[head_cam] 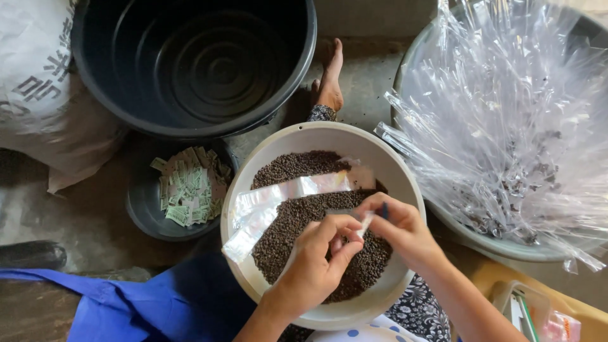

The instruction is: Filling small plastic bags with dark seeds or pellets using a small spoon and sealing them.

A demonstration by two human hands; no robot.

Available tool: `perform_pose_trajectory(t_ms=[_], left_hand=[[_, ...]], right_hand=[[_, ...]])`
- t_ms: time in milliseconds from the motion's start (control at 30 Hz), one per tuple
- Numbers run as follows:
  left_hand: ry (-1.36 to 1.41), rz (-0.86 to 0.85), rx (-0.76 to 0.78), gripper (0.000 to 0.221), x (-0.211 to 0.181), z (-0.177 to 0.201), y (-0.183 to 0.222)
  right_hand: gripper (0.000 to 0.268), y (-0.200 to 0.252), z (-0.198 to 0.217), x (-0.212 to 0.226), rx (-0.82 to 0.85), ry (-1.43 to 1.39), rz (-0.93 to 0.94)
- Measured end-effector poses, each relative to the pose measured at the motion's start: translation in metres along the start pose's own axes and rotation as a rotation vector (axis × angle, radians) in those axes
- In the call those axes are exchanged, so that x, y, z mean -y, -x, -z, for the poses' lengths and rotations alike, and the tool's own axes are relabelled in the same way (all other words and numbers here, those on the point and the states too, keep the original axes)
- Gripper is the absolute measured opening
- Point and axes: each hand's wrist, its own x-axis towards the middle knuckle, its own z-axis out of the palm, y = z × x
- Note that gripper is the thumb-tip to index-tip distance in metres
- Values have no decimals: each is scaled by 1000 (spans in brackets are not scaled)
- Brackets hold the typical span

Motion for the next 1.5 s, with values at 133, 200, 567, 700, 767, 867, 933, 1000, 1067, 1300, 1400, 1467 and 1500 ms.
perform_pose_trajectory(t_ms=[133,200,567,700,767,867,933,1000,1067,1300,1400,1467,1500], left_hand=[[116,14,-94,15,46,-8,-4],[-153,-35,-26,19,62,-19,-5],[235,-14,-663,11,13,53,-60],[62,-176,-487,19,28,18,-94],[-246,-284,-394,6,57,-19,-101],[-754,-340,-162,10,113,-72,-93],[-951,-294,-44,14,130,-89,-87],[-819,-262,-48,11,120,-85,-86],[-588,-192,-79,9,105,-69,-89],[-302,-257,-294,3,33,-5,-66],[-119,-173,-152,24,-37,22,-41],[94,-179,-139,22,-83,51,-21],[309,-191,-122,26,-107,65,-12]], right_hand=[[26,16,2,6,252,-277,-98],[22,17,0,6,101,77,-92],[5,35,-22,10,45,527,222],[29,30,61,12,-350,800,269],[15,30,148,-12,-488,946,291],[10,39,223,-30,-666,1253,263],[14,44,229,-27,-694,1419,220],[30,44,210,-17,-634,1293,276],[32,36,174,-6,-613,1020,205],[39,-12,6,24,-252,128,25],[30,-28,-11,-7,140,92,63],[37,-39,-6,-19,184,168,-67],[46,-45,-4,-25,222,248,-191]])
